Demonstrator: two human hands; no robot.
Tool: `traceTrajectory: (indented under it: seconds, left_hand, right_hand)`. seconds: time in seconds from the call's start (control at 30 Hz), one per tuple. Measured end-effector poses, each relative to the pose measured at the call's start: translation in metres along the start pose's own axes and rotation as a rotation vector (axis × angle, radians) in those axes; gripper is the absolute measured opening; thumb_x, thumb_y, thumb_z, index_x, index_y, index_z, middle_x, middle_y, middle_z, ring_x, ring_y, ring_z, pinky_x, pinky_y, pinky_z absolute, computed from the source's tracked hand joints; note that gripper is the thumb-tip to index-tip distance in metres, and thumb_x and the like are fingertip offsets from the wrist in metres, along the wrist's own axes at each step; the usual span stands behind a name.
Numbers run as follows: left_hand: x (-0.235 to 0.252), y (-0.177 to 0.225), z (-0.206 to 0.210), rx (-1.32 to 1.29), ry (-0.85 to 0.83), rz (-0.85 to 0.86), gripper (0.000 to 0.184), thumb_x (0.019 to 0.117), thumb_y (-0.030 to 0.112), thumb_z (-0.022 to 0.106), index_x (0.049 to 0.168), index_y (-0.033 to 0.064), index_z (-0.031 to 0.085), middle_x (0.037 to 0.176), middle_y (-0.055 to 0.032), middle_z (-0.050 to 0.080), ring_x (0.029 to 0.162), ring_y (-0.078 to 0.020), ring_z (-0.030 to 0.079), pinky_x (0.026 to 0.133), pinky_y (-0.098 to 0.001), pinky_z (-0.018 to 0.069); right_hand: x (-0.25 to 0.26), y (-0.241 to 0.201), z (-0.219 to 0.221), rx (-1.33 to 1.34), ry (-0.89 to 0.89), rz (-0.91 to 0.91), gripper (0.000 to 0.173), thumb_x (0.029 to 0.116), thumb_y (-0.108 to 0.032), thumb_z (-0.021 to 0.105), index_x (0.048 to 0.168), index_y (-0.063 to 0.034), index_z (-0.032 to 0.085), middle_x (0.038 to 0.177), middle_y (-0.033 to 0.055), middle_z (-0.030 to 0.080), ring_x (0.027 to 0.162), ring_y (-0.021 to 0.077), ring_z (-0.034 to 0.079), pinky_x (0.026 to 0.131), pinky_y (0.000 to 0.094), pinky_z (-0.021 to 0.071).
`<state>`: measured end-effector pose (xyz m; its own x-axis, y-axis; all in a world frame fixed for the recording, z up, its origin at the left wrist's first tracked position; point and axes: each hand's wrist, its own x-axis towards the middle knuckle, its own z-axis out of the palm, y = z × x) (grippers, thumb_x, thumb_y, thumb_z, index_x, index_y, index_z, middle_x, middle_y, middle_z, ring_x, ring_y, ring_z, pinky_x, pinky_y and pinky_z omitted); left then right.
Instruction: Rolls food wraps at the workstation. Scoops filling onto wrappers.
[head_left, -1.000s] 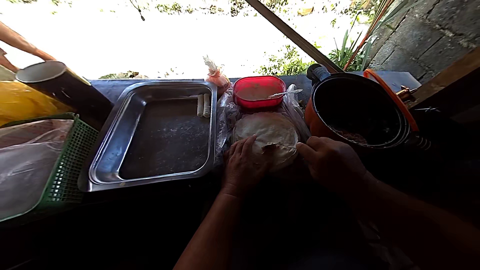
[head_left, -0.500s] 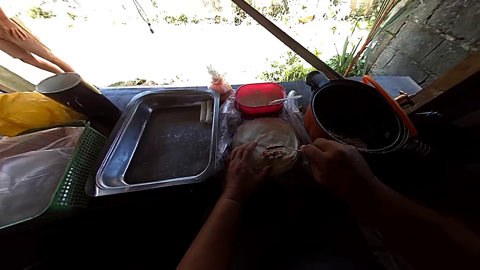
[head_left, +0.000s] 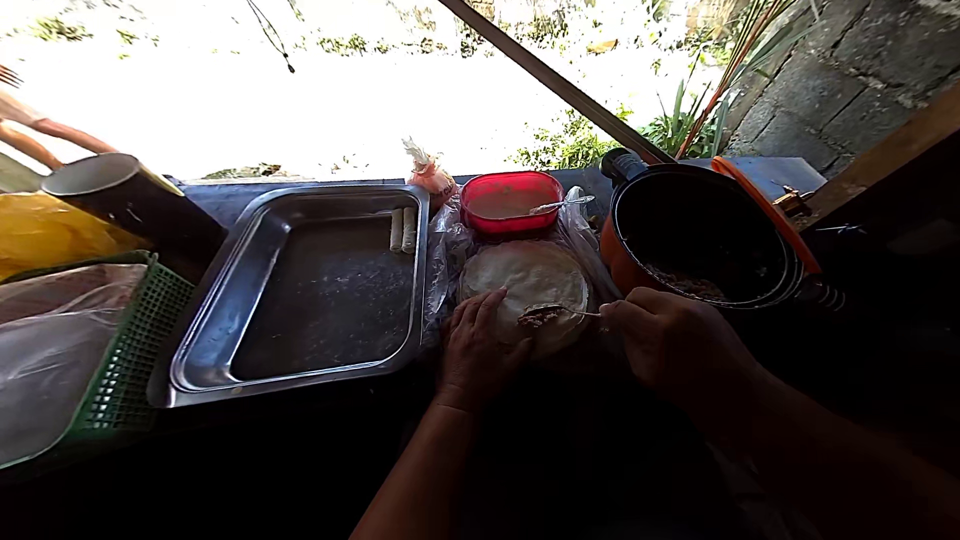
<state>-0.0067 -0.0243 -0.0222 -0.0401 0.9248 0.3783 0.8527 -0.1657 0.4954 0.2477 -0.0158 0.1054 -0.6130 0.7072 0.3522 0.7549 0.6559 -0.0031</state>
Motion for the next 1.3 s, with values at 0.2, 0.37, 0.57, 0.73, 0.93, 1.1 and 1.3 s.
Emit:
traceTrajectory:
  seconds: [0.2,0.37,0.57,0.73,0.93,1.1,1.3]
  left_hand:
    - [0.000,-0.001,0.001,-0.001,0.011,0.017,0.081,0.0796,0.066,0.068,0.144,0.0185,0.057,0.139,-0.0042,0.063,0.132,-0.0261,0.055,0.108,-0.0555,0.0407]
    - [0.000,-0.002,0.001,0.001,0.001,0.015,0.081,0.0803,0.067,0.067,0.145,0.0194,0.056,0.140,-0.0034,0.061,0.134,-0.0245,0.053,0.109,-0.0540,0.0398]
    - [0.000,-0.002,0.001,-0.001,-0.003,0.016,0.081,0.0806,0.068,0.067,0.145,0.0191,0.056,0.140,-0.0041,0.062,0.133,-0.0257,0.054,0.108,-0.0547,0.0402]
    - [0.001,-0.002,0.003,-0.006,0.007,0.024,0.081,0.0809,0.068,0.066,0.145,0.0189,0.056,0.140,-0.0041,0.062,0.133,-0.0252,0.054,0.108,-0.0550,0.0403]
    - [0.001,-0.001,0.001,0.000,0.007,0.028,0.078,0.0808,0.065,0.067,0.143,0.0177,0.058,0.139,-0.0047,0.063,0.133,-0.0258,0.055,0.108,-0.0549,0.0411]
    - [0.000,-0.001,0.001,0.003,0.005,0.023,0.079,0.0815,0.066,0.067,0.144,0.0182,0.057,0.140,-0.0044,0.062,0.133,-0.0254,0.054,0.109,-0.0546,0.0405]
    - [0.001,-0.001,0.001,0.009,0.012,0.028,0.079,0.0816,0.066,0.067,0.144,0.0190,0.057,0.141,-0.0041,0.062,0.133,-0.0248,0.054,0.108,-0.0542,0.0407]
  right_hand:
    - [-0.004,0.007,0.010,-0.043,-0.033,-0.008,0.022,0.0954,-0.012,0.054,0.102,-0.0140,0.074,0.080,0.0055,0.064,0.068,0.0225,0.066,0.054,0.0380,0.0539]
    - [-0.003,0.014,0.008,-0.056,-0.065,0.010,0.022,0.0979,-0.015,0.053,0.102,-0.0146,0.074,0.080,0.0050,0.062,0.067,0.0223,0.065,0.053,0.0385,0.0531]
    - [0.003,0.017,0.004,-0.048,-0.033,0.048,0.022,0.0994,-0.017,0.054,0.102,-0.0145,0.076,0.080,0.0050,0.062,0.067,0.0221,0.065,0.053,0.0392,0.0527]
    - [0.002,0.006,0.007,-0.037,-0.027,-0.032,0.022,0.0968,-0.014,0.053,0.101,-0.0146,0.074,0.080,0.0046,0.062,0.068,0.0217,0.064,0.054,0.0373,0.0527]
    - [-0.003,-0.003,0.011,-0.071,-0.032,-0.087,0.020,0.0929,-0.008,0.055,0.100,-0.0116,0.073,0.078,0.0078,0.062,0.065,0.0254,0.064,0.052,0.0384,0.0514]
    - [-0.007,0.003,0.006,-0.071,-0.006,-0.054,0.022,0.0947,-0.010,0.054,0.102,-0.0132,0.075,0.078,0.0068,0.062,0.067,0.0243,0.064,0.053,0.0379,0.0517]
    - [-0.011,0.012,0.001,-0.111,0.009,-0.016,0.023,0.0959,-0.012,0.053,0.102,-0.0133,0.075,0.078,0.0065,0.061,0.067,0.0247,0.064,0.053,0.0388,0.0506]
